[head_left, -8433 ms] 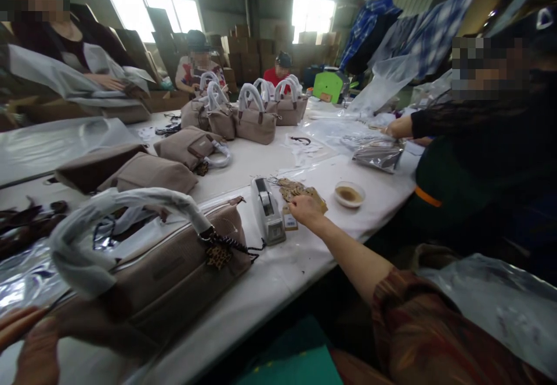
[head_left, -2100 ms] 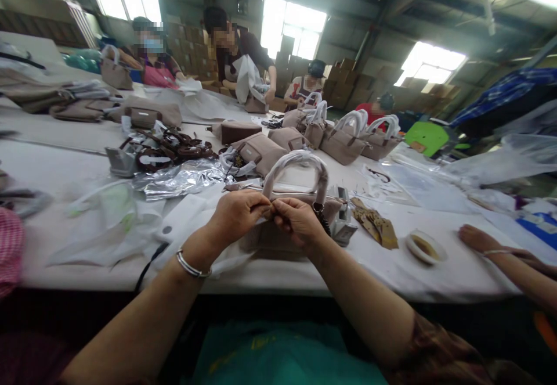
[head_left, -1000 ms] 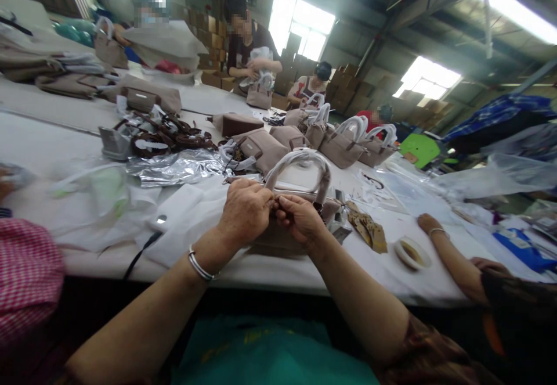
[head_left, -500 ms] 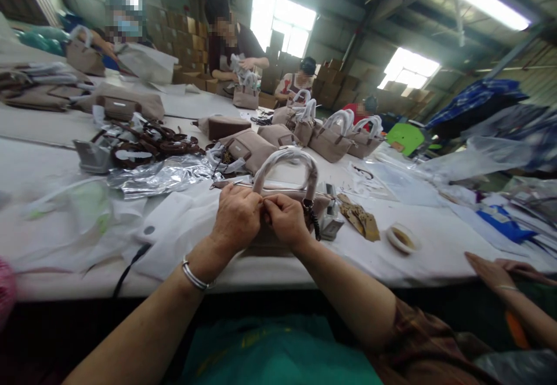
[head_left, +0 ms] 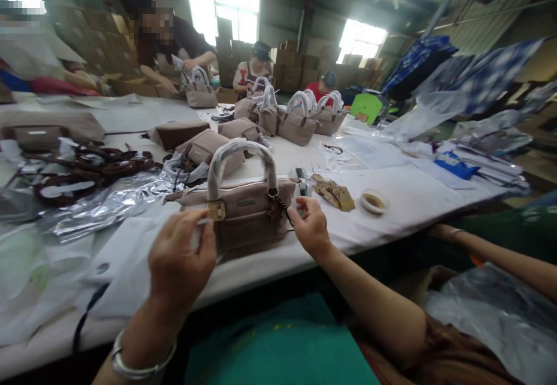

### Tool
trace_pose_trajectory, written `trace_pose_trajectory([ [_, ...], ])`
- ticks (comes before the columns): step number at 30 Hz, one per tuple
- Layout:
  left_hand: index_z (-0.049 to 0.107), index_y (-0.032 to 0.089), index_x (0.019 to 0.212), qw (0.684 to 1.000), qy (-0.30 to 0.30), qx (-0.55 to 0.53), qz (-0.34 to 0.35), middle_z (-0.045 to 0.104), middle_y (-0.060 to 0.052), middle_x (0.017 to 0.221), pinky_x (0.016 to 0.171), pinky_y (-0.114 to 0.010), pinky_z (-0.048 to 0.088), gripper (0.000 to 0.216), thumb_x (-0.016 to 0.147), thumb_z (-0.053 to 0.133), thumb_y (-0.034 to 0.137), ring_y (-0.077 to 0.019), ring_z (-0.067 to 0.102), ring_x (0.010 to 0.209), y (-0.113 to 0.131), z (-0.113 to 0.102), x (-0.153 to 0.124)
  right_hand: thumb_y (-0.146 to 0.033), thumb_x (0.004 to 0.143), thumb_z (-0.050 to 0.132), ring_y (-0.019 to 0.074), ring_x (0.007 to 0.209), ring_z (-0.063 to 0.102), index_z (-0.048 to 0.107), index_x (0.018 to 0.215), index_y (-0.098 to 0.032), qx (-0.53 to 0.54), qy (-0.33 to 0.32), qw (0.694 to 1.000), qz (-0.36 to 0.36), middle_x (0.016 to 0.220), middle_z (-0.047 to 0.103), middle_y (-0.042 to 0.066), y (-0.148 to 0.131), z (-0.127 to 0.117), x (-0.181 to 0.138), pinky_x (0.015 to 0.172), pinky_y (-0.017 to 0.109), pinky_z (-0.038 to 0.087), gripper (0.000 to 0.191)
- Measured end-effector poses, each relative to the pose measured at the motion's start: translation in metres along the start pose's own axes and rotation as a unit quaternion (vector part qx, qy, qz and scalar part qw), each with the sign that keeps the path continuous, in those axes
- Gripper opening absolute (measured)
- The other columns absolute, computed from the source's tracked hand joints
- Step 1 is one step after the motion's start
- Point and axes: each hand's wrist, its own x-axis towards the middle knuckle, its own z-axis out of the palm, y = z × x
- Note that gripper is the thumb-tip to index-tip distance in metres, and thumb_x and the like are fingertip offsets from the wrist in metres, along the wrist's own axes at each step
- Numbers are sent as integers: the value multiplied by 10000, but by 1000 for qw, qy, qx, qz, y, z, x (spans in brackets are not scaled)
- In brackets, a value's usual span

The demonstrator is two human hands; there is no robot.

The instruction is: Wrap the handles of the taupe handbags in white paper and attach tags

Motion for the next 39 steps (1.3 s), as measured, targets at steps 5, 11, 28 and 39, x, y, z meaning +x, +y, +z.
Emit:
trace_pose_trajectory([
  [5,607,146,1160,986,-154,-55,-29,670,-117,1039,867,-371,529,276,908,555,247,-237,651,920,44,69,2,-374,794,683,191,697,614,701,932,-192,101,-75,988,93,757,683,26,27,14,4,694,315,484,229],
  [11,672,143,998,967,-220,-13,-126,688,-119,915,745,-361,505,281,893,581,388,-267,656,861,70,99,26,-416,767,696,158,610,573,719,790,-177,265,-118,943,161,683,674,12,20,13,5,598,278,458,241],
  [28,657,143,830,812,-227,-353,-405,662,-53,683,502,-236,457,363,824,653,506,-157,614,570,85,110,7,-173,870,564,298,1178,570,651,1271,-227,44,-92,973,-207,1303,596,135,22,-37,26,1013,462,468,413],
  [39,687,167,913,888,-263,-277,-256,710,-82,858,759,-338,549,388,980,418,438,-211,672,788,89,82,-5,-484,775,733,170,560,567,732,815,-185,290,-231,915,159,652,666,26,21,9,12,520,290,454,301],
])
